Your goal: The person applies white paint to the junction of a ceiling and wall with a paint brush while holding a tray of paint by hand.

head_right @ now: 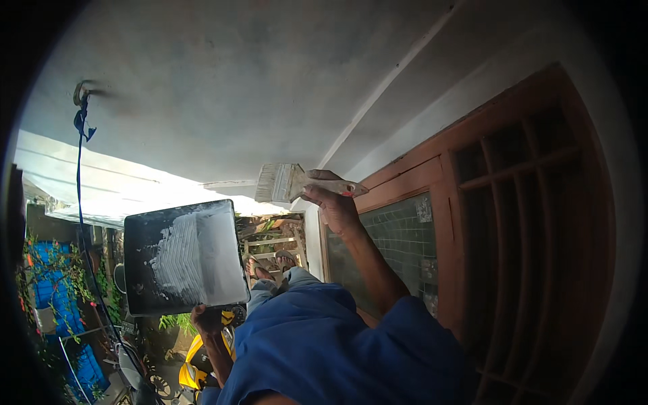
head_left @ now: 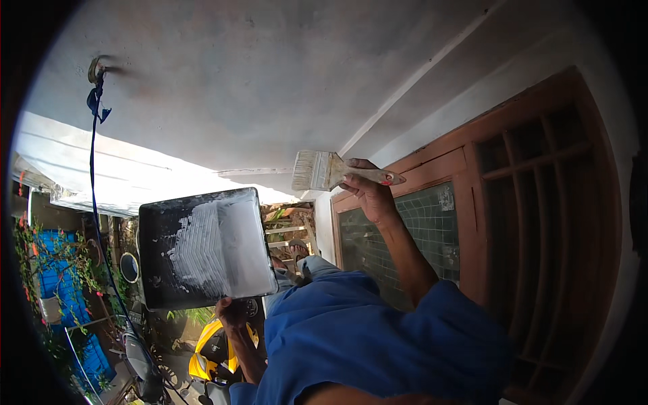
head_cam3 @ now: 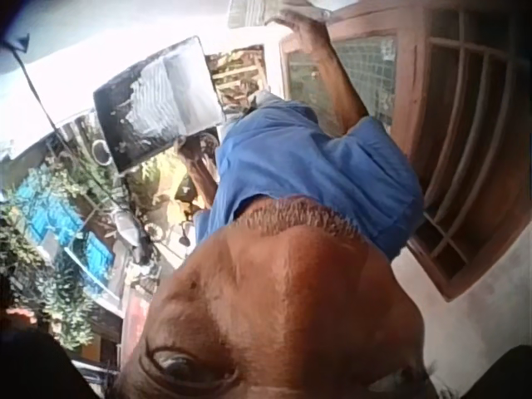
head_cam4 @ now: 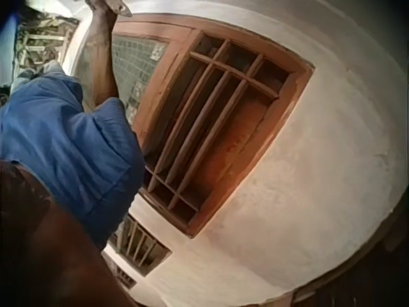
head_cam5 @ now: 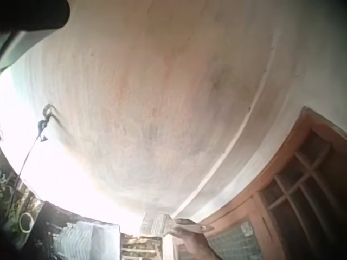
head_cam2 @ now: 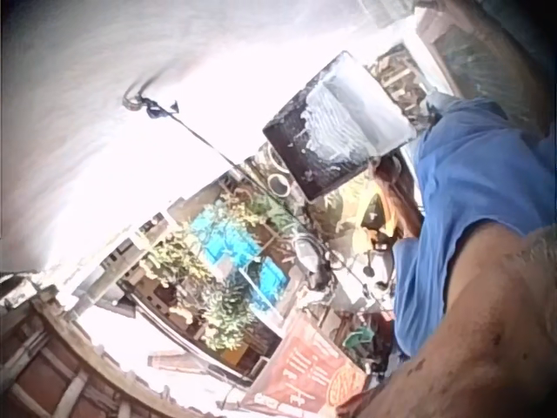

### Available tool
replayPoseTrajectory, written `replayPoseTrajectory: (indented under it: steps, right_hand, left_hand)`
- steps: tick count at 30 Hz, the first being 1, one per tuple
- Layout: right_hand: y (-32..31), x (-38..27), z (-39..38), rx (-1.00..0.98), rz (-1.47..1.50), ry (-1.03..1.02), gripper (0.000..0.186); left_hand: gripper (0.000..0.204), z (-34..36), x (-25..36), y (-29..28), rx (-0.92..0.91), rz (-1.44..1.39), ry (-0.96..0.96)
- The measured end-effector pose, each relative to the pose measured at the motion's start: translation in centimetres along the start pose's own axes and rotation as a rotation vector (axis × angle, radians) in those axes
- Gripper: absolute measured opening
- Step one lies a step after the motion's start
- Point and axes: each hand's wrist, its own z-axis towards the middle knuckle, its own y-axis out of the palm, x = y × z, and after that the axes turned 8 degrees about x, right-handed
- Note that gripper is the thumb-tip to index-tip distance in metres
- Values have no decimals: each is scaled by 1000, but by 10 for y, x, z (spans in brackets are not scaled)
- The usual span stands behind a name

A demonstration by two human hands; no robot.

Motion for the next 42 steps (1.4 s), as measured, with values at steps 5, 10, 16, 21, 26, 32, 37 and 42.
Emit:
replayPoseTrajectory:
  steps: [5,10,16,21,26,32,37,42]
  right_hand:
    - [-4,-50,-6,120,-901,-635,19]
    - [-4,-113,8,102,-1133,-1204,21]
    - [45,-204,2,262,-1194,-1654,19]
    - [67,-242,22,426,-1287,-1921,28]
    - [56,-197,37,570,-1429,-1668,13]
    - [59,-221,37,571,-1323,-1395,16]
    - [110,-326,-22,685,-1276,-1754,14]
    - [106,-337,-5,702,-1230,-2221,12]
  left_hand:
    - [52,14,-2,-27,19,-31,-51]
    - [54,14,2,-23,-37,-93,-98]
    - [54,8,8,-14,-55,-53,-82]
    - [63,1,8,-1,-17,-18,-60]
    - [65,7,8,-22,-3,-16,-77]
    - [58,-4,17,-6,-82,-55,-129]
    - [60,3,10,0,-96,-47,-154]
    - [61,0,15,-10,-97,-34,-118]
